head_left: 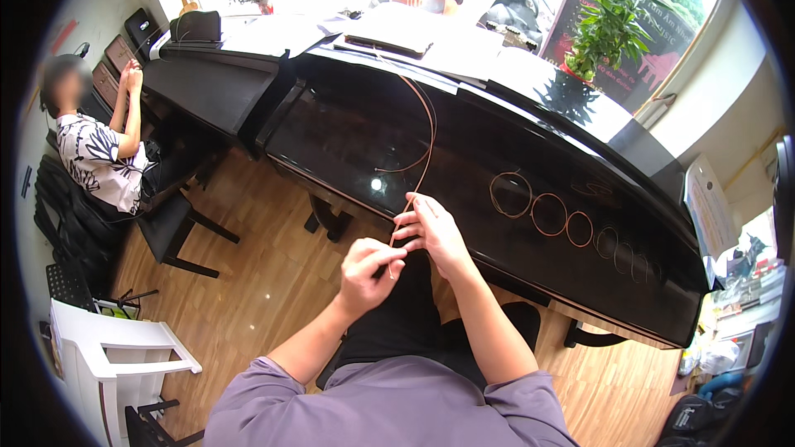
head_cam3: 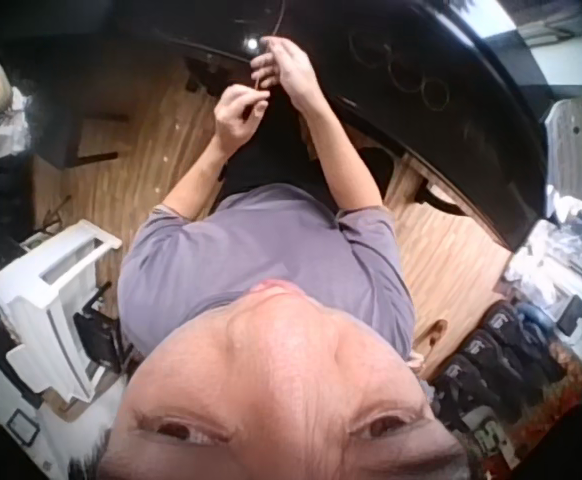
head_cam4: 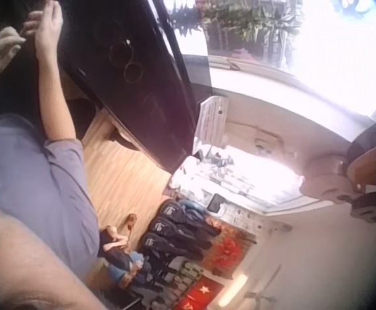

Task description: The person shapes thin copper wire into circular loops by hand. They bend the wire into a circle, twist the ends together to secure the shape, and place the finished loop on a black piano surface. This process is repeated multiple times, creating a row of wire rings.

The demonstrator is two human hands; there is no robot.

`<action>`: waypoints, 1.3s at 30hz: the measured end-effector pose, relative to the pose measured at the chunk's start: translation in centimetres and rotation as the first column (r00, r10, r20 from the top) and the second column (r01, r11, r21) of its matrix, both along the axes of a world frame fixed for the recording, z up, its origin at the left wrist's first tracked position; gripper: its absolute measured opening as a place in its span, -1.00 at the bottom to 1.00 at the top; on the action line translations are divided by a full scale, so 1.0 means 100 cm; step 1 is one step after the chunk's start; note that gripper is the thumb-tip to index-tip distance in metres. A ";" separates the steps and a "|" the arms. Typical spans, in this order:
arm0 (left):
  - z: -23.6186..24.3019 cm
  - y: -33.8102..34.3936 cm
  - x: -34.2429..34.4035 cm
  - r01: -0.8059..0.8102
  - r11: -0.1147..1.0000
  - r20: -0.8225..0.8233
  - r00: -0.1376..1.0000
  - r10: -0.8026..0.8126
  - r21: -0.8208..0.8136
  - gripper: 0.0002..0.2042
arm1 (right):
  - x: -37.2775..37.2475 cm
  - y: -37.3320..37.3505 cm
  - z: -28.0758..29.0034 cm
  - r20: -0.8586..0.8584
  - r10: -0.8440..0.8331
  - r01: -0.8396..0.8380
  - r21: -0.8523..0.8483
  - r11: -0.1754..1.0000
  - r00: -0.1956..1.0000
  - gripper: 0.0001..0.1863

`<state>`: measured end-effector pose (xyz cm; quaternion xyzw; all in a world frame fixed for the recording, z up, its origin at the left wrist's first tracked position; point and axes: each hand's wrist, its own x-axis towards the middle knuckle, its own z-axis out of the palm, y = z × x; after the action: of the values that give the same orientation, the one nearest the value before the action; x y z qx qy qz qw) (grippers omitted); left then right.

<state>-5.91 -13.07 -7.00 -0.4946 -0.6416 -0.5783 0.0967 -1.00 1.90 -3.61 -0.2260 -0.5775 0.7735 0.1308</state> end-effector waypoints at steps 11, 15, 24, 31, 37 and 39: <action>-0.035 -0.009 -0.029 0.014 0.815 0.242 0.952 -0.189 0.579 -0.55 | 0.013 -0.038 -0.005 -0.157 0.039 -0.019 0.125 0.992 0.987 -0.78; 0.008 0.005 -0.059 -0.031 0.964 0.782 0.592 -0.195 0.264 -0.52 | 0.036 -0.051 -0.008 -0.049 0.166 -0.153 0.191 0.970 0.985 -0.78; 0.038 0.021 -0.049 0.058 0.888 0.872 0.168 -0.460 0.457 -0.80 | 0.068 -0.053 -0.009 0.052 0.297 -0.291 0.423 0.858 0.953 -0.81; 0.024 -0.003 0.023 0.090 0.887 0.843 0.279 -0.459 0.453 -0.80 | 0.040 -0.027 0.012 -0.133 0.009 0.038 0.346 0.937 0.991 -0.72; 0.009 -0.025 0.074 0.315 0.858 0.819 0.292 -0.493 0.405 -0.84 | 0.012 -0.023 0.038 -0.200 -0.011 0.030 0.088 0.996 0.980 -0.79; 0.001 -0.027 0.084 0.371 0.831 0.811 0.264 -0.522 0.414 -0.86 | 0.011 -0.021 0.039 -0.217 0.015 -0.012 0.016 1.000 0.976 -0.80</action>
<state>2.44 -15.77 -6.93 -0.2554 -0.3798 -0.7959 -0.3963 0.15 -0.18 0.28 -0.1354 -0.5671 0.7901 0.1894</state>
